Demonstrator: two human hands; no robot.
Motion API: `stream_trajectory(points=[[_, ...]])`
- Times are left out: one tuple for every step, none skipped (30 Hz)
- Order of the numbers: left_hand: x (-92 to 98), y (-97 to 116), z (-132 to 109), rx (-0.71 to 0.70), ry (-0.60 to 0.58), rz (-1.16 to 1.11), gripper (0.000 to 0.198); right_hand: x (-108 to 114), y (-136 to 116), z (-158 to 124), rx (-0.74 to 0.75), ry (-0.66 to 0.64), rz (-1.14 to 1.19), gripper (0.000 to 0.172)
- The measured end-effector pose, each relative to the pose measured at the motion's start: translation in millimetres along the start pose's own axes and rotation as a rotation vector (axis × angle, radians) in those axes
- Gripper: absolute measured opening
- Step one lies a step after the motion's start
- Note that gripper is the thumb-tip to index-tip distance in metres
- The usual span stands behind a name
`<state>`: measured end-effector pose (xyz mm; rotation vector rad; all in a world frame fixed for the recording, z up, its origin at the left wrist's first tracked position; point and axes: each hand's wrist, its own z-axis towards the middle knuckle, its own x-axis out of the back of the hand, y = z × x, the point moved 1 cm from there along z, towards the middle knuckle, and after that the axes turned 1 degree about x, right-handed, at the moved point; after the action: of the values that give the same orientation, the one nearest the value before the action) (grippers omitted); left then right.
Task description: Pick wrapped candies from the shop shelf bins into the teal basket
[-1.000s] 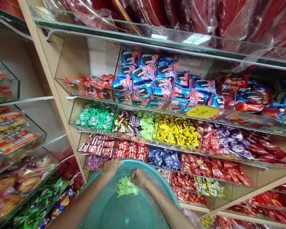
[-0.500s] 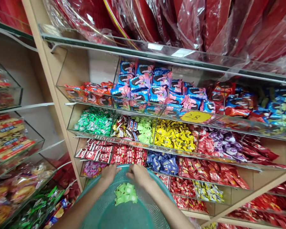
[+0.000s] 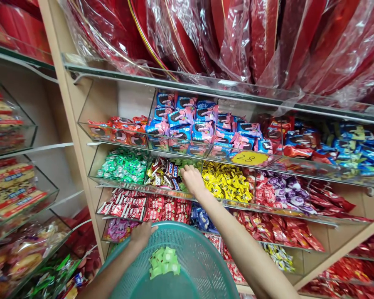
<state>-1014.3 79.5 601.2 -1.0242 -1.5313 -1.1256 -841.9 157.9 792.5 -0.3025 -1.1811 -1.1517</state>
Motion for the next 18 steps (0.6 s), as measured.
stream_trajectory(points=[[-0.4, 0, 0, 0.005, 0.0, 0.002, 0.034, -3, -2, 3, 0.003, -0.001, -0.026, 0.013], [-0.7, 0, 0, 0.011, -0.004, 0.003, 0.033, -6, -4, 5, 0.007, 0.001, -0.044, 0.013], [-0.7, -1, 1, 0.014, -0.009, 0.004, 0.033, -8, -5, 7, 0.009, 0.006, -0.057, 0.012], [-0.5, -1, 1, 0.016, -0.015, 0.005, 0.033, -9, -5, 8, 0.009, 0.012, -0.067, 0.011], [-0.1, 0, 1, 0.018, -0.021, 0.005, 0.033, -10, -5, 9, 0.009, 0.02, -0.075, 0.01], [0.4, 0, 0, 0.018, -0.025, 0.002, 0.033, -11, -5, 9, 0.008, 0.027, -0.08, 0.01], [1.0, 0, 0, 0.018, -0.026, -0.002, 0.033, -12, -4, 10, 0.007, 0.032, -0.082, 0.012], [1.5, 0, 0, 0.019, -0.028, -0.008, 0.033, -12, -3, 10, 0.005, 0.033, -0.082, 0.013], [1.9, 0, 0, 0.022, -0.028, -0.014, 0.033, -12, -2, 10, 0.003, 0.031, -0.082, 0.015], [2.1, 0, 0, 0.023, -0.029, -0.018, 0.033, -13, -1, 10, 0.001, 0.027, -0.083, 0.017], [2.1, 0, 0, 0.023, -0.03, -0.018, 0.033, -13, 0, 10, -0.002, 0.026, -0.087, 0.018], [2.0, 0, 1, 0.021, -0.034, -0.014, 0.034, -13, 1, 9, -0.009, 0.029, -0.093, 0.02], [1.7, 0, 1, 0.019, -0.04, -0.007, 0.035, -13, 1, 9, -0.018, 0.036, -0.101, 0.02], [1.3, 0, 1, 0.016, -0.045, 0.0, 0.036, -12, 2, 9, -0.027, 0.047, -0.11, 0.02], [0.8, 0, 2, 0.012, -0.048, 0.007, 0.038, -11, 3, 8, -0.037, 0.061, -0.118, 0.02], [0.4, 0, 2, 0.01, -0.052, 0.013, 0.039, -10, 3, 8, -0.047, 0.077, -0.124, 0.019], [0.0, 0, 3, 0.008, -0.052, 0.016, 0.039, -9, 4, 7, -0.055, 0.095, -0.126, 0.019], [-0.2, 0, 3, 0.004, -0.049, 0.017, 0.039, -7, 5, 6, -0.062, 0.114, -0.126, 0.018]])
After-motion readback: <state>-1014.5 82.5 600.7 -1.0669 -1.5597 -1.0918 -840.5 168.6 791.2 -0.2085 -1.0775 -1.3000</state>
